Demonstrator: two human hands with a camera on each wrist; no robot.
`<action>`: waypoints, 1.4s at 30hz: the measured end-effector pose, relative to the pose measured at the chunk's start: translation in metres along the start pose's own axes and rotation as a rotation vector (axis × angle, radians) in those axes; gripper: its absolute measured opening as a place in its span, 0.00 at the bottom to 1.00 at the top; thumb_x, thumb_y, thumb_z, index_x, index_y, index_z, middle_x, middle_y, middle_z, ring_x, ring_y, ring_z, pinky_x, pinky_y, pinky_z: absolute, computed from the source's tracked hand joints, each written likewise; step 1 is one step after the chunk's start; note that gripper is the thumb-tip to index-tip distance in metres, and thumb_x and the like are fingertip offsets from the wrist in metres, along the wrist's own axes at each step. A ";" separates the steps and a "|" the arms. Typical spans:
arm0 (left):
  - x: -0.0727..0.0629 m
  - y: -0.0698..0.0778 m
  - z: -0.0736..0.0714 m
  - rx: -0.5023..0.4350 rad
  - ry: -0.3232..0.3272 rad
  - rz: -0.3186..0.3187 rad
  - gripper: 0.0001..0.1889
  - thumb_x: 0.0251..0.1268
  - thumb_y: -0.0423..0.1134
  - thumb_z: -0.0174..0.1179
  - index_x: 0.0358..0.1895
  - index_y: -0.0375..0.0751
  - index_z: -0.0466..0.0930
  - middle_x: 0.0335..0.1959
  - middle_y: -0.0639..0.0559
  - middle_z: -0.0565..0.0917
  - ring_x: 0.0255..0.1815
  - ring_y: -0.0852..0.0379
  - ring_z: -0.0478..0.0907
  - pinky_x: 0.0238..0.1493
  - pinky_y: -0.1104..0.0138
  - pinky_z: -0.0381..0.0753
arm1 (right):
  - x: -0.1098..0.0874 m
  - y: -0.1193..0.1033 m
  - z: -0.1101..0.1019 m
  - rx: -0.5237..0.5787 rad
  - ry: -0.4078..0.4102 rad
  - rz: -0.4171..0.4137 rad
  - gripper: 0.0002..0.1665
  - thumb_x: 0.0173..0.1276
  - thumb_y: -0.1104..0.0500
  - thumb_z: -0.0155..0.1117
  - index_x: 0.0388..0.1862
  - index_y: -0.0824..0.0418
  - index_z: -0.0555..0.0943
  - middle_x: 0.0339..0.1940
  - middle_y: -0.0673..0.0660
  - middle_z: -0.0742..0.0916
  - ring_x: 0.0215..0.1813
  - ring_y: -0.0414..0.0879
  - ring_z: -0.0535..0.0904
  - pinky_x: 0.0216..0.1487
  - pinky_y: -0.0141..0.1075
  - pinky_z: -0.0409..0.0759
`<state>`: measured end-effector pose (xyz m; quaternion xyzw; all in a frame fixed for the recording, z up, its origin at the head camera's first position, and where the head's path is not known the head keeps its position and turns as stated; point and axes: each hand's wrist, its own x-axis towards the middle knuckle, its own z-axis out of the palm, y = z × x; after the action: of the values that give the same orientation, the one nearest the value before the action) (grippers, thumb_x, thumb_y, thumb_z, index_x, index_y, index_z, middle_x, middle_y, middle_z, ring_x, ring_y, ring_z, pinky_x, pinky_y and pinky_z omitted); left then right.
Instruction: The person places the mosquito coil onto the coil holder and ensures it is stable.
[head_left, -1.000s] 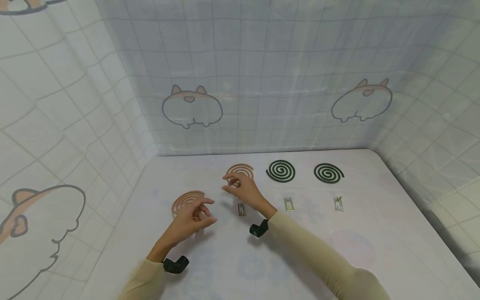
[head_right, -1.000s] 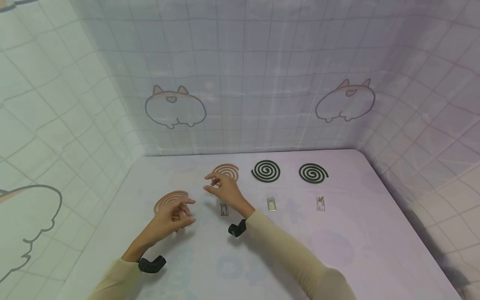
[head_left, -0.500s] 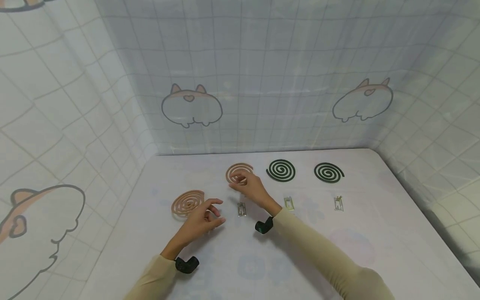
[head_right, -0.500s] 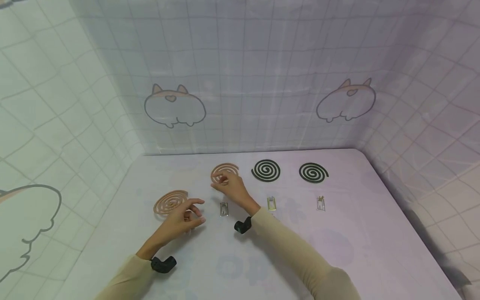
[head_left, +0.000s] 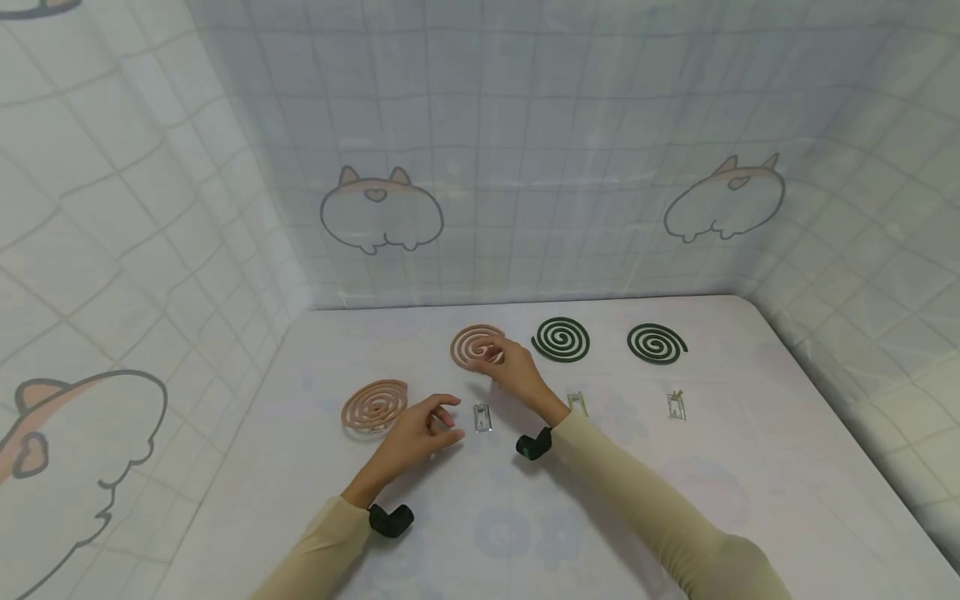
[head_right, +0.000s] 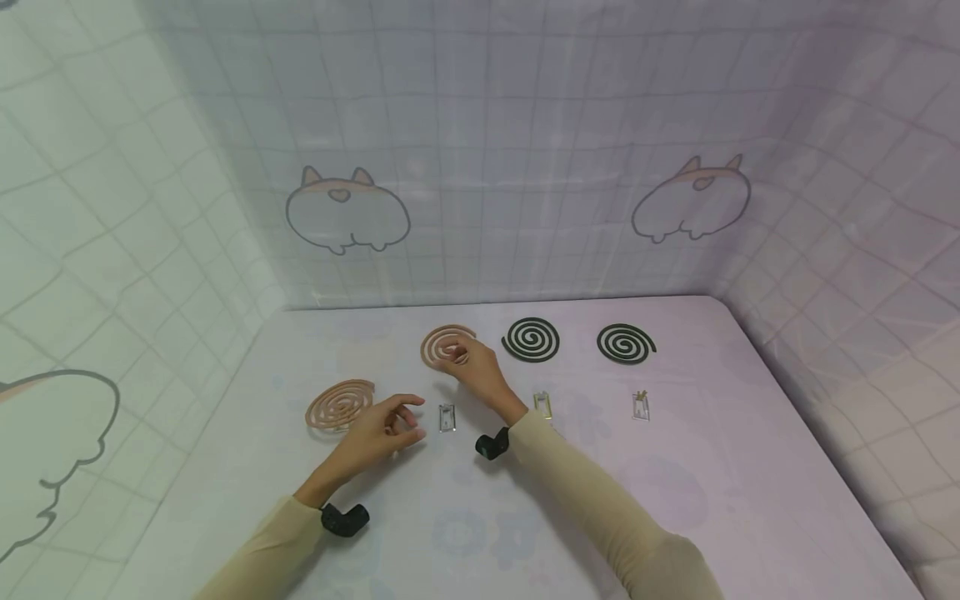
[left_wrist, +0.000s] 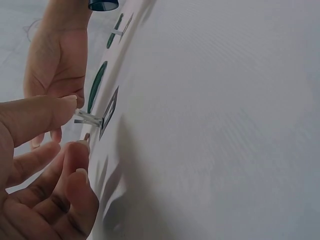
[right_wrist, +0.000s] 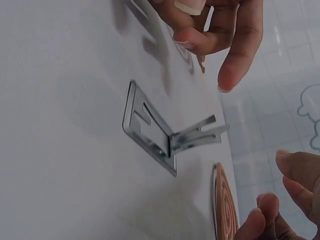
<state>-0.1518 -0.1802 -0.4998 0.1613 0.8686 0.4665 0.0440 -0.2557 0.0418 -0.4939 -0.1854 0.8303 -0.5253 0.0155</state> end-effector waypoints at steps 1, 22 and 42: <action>0.001 0.000 0.001 -0.004 -0.001 -0.005 0.27 0.64 0.42 0.74 0.65 0.41 0.79 0.40 0.52 0.84 0.28 0.57 0.79 0.26 0.67 0.77 | 0.000 0.001 -0.001 0.001 0.002 0.000 0.23 0.72 0.53 0.72 0.62 0.58 0.82 0.44 0.55 0.86 0.36 0.46 0.82 0.30 0.38 0.82; 0.020 -0.008 0.020 0.020 0.043 0.018 0.25 0.57 0.39 0.78 0.58 0.42 0.83 0.37 0.53 0.84 0.29 0.60 0.77 0.30 0.68 0.75 | 0.008 0.019 -0.006 -0.037 0.088 0.045 0.23 0.71 0.55 0.72 0.62 0.58 0.82 0.44 0.57 0.86 0.36 0.46 0.80 0.32 0.36 0.77; 0.025 -0.007 0.025 0.099 0.021 -0.011 0.22 0.58 0.41 0.77 0.55 0.44 0.84 0.34 0.56 0.83 0.28 0.61 0.75 0.31 0.68 0.73 | 0.014 0.027 -0.002 -0.057 0.131 0.121 0.22 0.70 0.56 0.73 0.60 0.57 0.83 0.40 0.58 0.85 0.35 0.46 0.78 0.32 0.35 0.75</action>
<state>-0.1709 -0.1559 -0.5174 0.1538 0.8918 0.4245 0.0295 -0.2774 0.0492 -0.5139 -0.1003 0.8539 -0.5105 -0.0125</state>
